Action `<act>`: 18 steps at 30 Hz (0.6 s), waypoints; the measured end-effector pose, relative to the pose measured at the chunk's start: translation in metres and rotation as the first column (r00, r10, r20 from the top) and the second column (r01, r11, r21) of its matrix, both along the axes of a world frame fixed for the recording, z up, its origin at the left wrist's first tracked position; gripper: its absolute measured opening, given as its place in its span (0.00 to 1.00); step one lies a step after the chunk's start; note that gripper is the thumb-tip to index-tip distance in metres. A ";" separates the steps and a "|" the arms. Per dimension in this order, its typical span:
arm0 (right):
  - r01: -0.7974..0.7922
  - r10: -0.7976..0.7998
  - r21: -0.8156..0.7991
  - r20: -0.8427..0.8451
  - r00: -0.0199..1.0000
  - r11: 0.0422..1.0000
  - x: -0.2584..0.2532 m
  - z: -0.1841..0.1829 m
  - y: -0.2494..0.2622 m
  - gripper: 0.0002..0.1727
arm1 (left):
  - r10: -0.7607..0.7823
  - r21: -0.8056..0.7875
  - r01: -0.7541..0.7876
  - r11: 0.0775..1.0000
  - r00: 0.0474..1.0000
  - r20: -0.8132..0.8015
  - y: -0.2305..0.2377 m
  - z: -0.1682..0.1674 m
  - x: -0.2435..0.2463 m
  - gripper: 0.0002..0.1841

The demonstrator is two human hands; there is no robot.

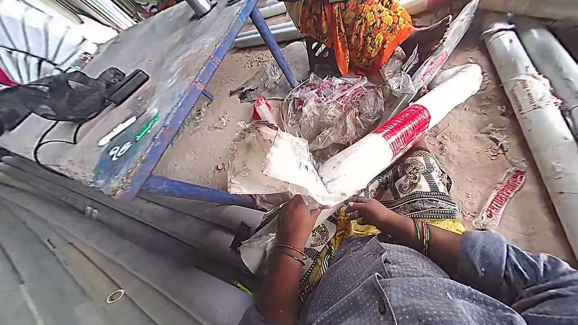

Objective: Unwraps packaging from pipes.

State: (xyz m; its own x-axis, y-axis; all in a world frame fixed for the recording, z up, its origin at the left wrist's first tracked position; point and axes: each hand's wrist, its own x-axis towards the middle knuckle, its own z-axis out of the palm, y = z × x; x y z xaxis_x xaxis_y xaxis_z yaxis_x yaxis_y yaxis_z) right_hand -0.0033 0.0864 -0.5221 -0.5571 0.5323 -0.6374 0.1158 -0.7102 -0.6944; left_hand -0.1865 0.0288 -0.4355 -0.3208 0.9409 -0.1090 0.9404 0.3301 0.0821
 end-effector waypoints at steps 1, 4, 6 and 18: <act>0.060 -0.061 -0.037 -0.035 0.998 0.998 -0.004 0.002 0.001 0.18 | -0.001 -0.009 0.001 1.000 1.000 -0.018 -0.001 0.000 0.001 0.37; 0.213 -0.231 -0.195 -0.076 0.970 0.957 -0.010 0.007 0.000 0.09 | -0.030 0.032 0.031 0.999 0.998 -0.051 -0.006 -0.006 0.002 0.36; 0.250 -0.282 -0.247 -0.106 0.953 0.936 -0.010 0.011 -0.001 0.09 | -0.040 0.058 0.044 0.997 0.997 -0.059 -0.006 -0.011 0.000 0.36; 0.172 -0.245 -0.191 -0.487 0.838 0.966 -0.002 -0.012 -0.001 0.16 | -0.157 0.330 0.206 0.921 0.973 -0.168 -0.023 -0.036 -0.004 0.46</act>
